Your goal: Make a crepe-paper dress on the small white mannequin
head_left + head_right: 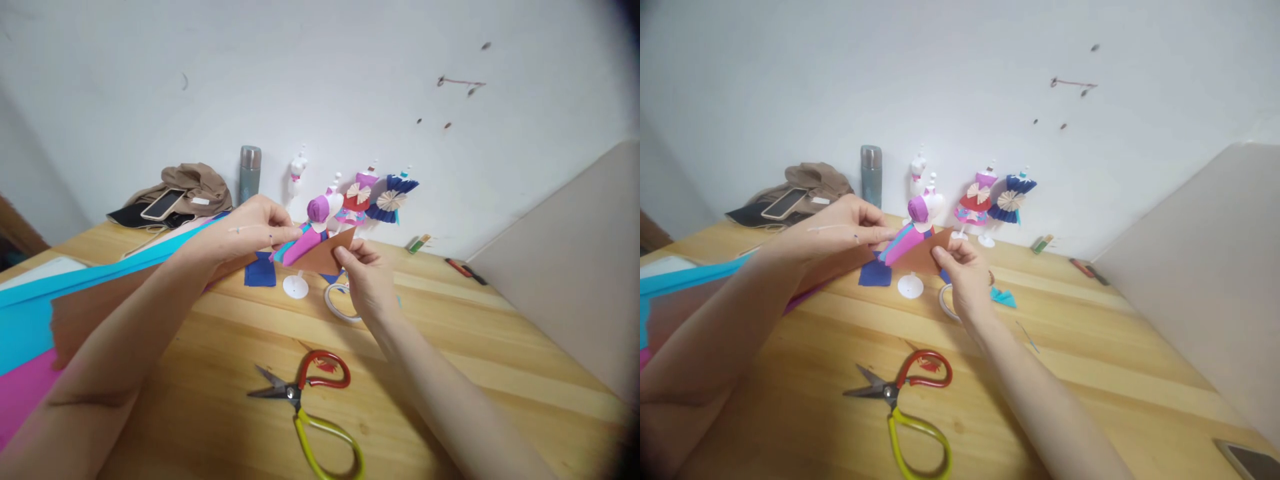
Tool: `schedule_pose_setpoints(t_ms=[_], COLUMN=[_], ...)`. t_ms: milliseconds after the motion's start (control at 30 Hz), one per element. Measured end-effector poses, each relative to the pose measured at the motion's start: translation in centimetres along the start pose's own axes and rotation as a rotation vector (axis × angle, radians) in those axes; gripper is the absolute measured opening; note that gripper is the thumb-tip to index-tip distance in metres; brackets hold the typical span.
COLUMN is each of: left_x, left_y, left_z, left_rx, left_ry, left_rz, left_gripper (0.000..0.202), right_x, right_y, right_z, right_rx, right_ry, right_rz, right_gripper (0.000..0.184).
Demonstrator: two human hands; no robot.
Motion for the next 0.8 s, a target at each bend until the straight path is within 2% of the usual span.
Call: schedule_pose_setpoints(t_ms=[100, 267, 400, 600, 733, 800], left_x=[0.7, 0.9, 0.6, -0.5, -1.7, -1.8], left_y=[0.7, 0.8, 1.1, 0.2, -0.8, -0.7], left_z=[-0.4, -1.2, -1.0, 0.0, -0.5, -0.7], left_rx=[0.016, 0.074, 0.079, 0.057, 0.114, 0.101], left_ry=[-0.053, -0.112, -0.126, -0.194, -0.285, -0.292], left_rz=[0.086, 0.085, 0.115, 0.097, 0.038, 0.054], left_gripper=[0.034, 0.036, 0.040, 0.033, 0.032, 0.031], right_x=[0.1, 0.1, -0.1, -0.4, -0.5, -0.6], right_y=[0.5, 1.4, 1.6, 1.5, 1.4, 1.3], right_z=[0.1, 0.1, 0.0, -0.4, -0.2, 0.2], right_rx=[0.027, 0.034, -0.015, -0.003, 0.031, 0.043], right_ry=[-0.019, -0.007, 0.057, 0.063, 0.034, 0.021], right_rz=[0.029, 0.039, 0.074, 0.079, 0.052, 0.058], right_gripper=[0.026, 0.030, 0.032, 0.033, 0.033, 0.031])
Point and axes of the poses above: each hand's wrist, its own y-axis away from the middle knuckle, its own x-axis out of the palm, z = x × y, the point moved 4 cm from there along -y, towards the middle knuckle, and after that the axes turned 15 degrees about -z, right-handed, at the moved point
